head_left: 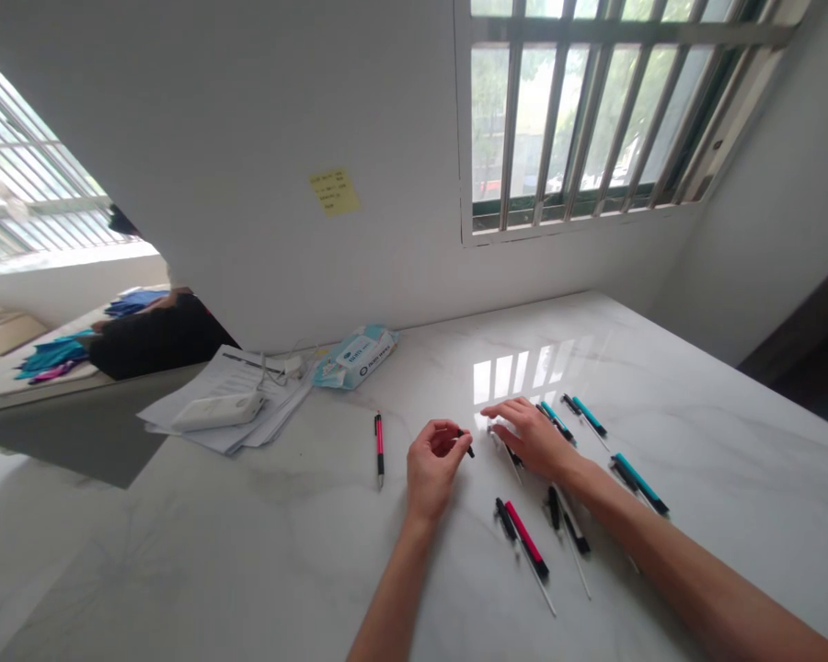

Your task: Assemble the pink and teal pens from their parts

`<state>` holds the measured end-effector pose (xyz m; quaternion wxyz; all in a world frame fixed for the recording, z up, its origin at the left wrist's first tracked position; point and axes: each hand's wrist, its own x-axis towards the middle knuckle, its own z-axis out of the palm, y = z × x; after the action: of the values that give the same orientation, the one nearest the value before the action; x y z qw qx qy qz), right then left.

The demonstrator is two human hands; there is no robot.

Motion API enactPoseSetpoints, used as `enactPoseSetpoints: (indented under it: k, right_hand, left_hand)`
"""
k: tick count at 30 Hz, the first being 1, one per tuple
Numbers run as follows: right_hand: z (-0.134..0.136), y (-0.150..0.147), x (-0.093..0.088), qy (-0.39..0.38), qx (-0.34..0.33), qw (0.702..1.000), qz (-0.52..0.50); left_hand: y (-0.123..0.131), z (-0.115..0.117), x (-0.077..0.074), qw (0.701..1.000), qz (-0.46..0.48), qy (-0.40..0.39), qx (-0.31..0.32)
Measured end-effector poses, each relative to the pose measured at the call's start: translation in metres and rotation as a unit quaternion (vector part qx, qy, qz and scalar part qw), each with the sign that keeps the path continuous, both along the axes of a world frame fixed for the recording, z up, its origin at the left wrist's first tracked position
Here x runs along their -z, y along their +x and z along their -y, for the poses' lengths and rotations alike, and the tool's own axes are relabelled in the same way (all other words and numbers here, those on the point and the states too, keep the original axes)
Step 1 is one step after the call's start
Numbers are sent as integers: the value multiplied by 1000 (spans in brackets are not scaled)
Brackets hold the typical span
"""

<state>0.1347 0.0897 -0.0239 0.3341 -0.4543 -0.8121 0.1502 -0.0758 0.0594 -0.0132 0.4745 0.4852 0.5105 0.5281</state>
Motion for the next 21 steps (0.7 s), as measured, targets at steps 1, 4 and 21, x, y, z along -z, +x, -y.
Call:
enactPoseSetpoints:
  k: [1,4,21]
  right_hand:
    - [-3,-3,2,2,-3,1000,7]
    - [-6,-8,1,0,-7,1000,6]
    - [24,-6,-21,-238,-45,912,-331]
  left_hand:
    - [1,0,-1,1000,-4,3,5]
    - [1,1,-2,999,-34,23,9]
    - [8,7,-6,984,-151,62,68]
